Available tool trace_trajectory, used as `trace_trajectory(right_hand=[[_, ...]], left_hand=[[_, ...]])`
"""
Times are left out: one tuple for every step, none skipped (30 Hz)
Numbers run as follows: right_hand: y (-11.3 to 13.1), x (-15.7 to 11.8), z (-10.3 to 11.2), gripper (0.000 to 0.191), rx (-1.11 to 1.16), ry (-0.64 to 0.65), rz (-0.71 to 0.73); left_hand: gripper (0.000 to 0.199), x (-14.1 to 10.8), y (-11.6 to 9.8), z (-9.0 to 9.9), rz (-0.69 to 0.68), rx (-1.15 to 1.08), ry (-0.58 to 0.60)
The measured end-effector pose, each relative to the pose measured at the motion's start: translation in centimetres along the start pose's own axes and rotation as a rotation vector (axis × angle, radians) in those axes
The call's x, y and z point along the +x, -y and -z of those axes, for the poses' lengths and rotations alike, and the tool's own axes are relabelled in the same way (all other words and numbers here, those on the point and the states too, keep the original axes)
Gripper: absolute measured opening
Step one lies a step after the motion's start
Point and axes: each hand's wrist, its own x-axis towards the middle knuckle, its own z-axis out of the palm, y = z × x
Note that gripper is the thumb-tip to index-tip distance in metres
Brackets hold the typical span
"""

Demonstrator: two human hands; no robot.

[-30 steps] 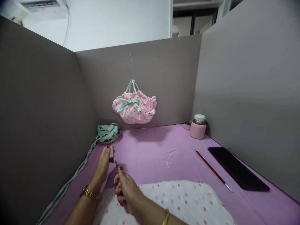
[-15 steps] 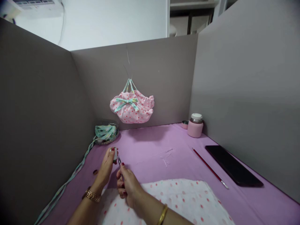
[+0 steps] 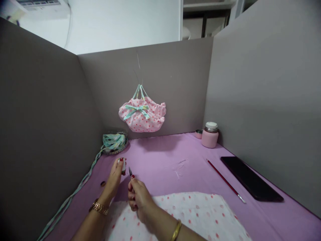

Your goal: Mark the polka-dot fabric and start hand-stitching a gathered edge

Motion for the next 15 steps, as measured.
trace_trajectory(right_hand=[[0.0,0.0,0.0,0.033,-0.033,0.001,0.009],[0.1,0.0,0.0,0.035,-0.078,-0.005,0.024],[0.4,0.1,0.1,0.037,-0.131,-0.018,0.049],[0.9,0.0,0.3,0.040,-0.190,-0.043,0.082],[1.6,0.0,0.6,0.042,-0.251,-0.078,0.125],[2.6,-0.1,1.2,0.043,-0.312,-0.123,0.174],[3.8,-0.2,2.0,0.044,-0.372,-0.179,0.224],[5.1,-0.4,3.1,0.043,-0.439,-0.242,0.275],[6.5,-0.6,4.6,0.042,-0.517,-0.316,0.316],[7.8,-1.0,6.2,0.039,-0.604,-0.395,0.352],[9.1,-1.5,8.1,0.037,-0.700,-0.481,0.377],[10.1,-2.1,10.1,0.032,-0.806,-0.565,0.395],[11.0,-2.7,12.2,0.029,-0.915,-0.644,0.399],[11.7,-3.4,14.2,0.025,-1.019,-0.729,0.387],[12.1,-4.1,16.0,0.021,-1.115,-0.804,0.357]], left_hand=[[0.041,0.3,0.1,0.5,0.002,0.047,-0.038],[0.039,0.6,0.3,1.3,0.004,0.102,-0.086],[0.038,0.9,0.6,2.2,0.009,0.166,-0.144],[0.037,1.1,0.9,3.2,0.016,0.237,-0.206],[0.037,1.3,1.4,4.3,0.026,0.312,-0.267],[0.038,1.4,2.0,5.4,0.047,0.384,-0.304],[0.040,1.4,2.6,6.4,0.076,0.448,-0.325],[0.041,1.4,3.2,7.3,0.106,0.502,-0.334],[0.040,1.4,3.8,7.9,0.129,0.548,-0.326],[0.041,1.4,4.2,8.2,0.142,0.585,-0.316],[0.042,1.4,4.5,8.2,0.142,0.614,-0.305],[0.045,1.5,4.7,7.9,0.125,0.634,-0.290],[0.047,1.6,4.6,7.3,0.094,0.644,-0.267],[0.049,1.6,4.2,6.4,0.052,0.642,-0.229],[0.049,1.5,3.7,5.3,0.000,0.628,-0.172]])
